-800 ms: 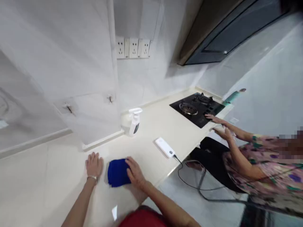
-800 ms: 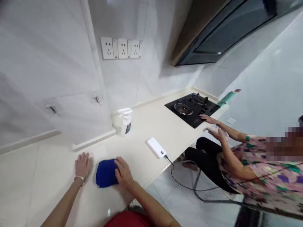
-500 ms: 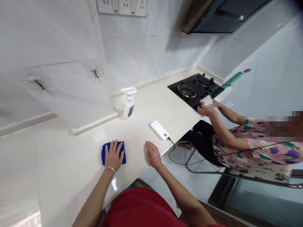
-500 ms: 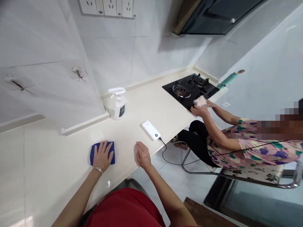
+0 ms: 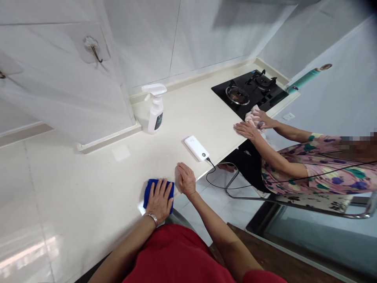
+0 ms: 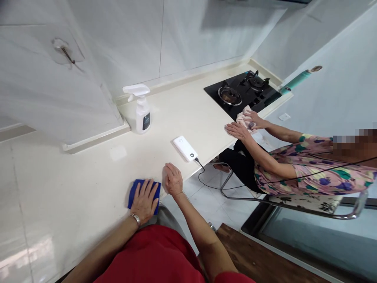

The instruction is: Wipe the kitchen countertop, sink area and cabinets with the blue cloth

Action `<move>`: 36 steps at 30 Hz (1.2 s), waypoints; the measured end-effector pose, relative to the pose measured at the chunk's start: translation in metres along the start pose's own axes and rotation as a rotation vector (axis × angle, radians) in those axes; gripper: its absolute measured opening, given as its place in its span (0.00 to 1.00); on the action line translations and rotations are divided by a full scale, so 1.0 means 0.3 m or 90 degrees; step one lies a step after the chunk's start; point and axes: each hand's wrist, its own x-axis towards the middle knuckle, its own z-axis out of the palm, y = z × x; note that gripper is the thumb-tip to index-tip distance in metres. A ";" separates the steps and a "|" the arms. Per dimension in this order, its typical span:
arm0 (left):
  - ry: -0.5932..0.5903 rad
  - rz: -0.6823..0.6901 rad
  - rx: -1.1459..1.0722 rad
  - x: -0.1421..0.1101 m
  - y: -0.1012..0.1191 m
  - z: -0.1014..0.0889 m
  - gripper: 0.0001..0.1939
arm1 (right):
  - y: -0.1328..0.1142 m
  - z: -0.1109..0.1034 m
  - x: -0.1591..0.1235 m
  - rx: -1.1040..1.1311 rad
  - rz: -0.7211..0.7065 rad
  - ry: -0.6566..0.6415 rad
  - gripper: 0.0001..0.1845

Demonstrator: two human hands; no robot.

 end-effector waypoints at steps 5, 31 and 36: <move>0.011 0.074 -0.006 -0.003 0.025 0.029 0.32 | 0.003 -0.004 -0.013 0.004 -0.011 0.007 0.27; 0.287 -0.855 0.200 -0.718 -0.564 -0.314 0.31 | 0.011 0.012 -0.064 -0.022 -0.041 0.024 0.23; 0.351 -0.972 0.190 -0.564 -0.642 -0.324 0.35 | 0.012 0.029 -0.062 -0.027 -0.039 0.026 0.23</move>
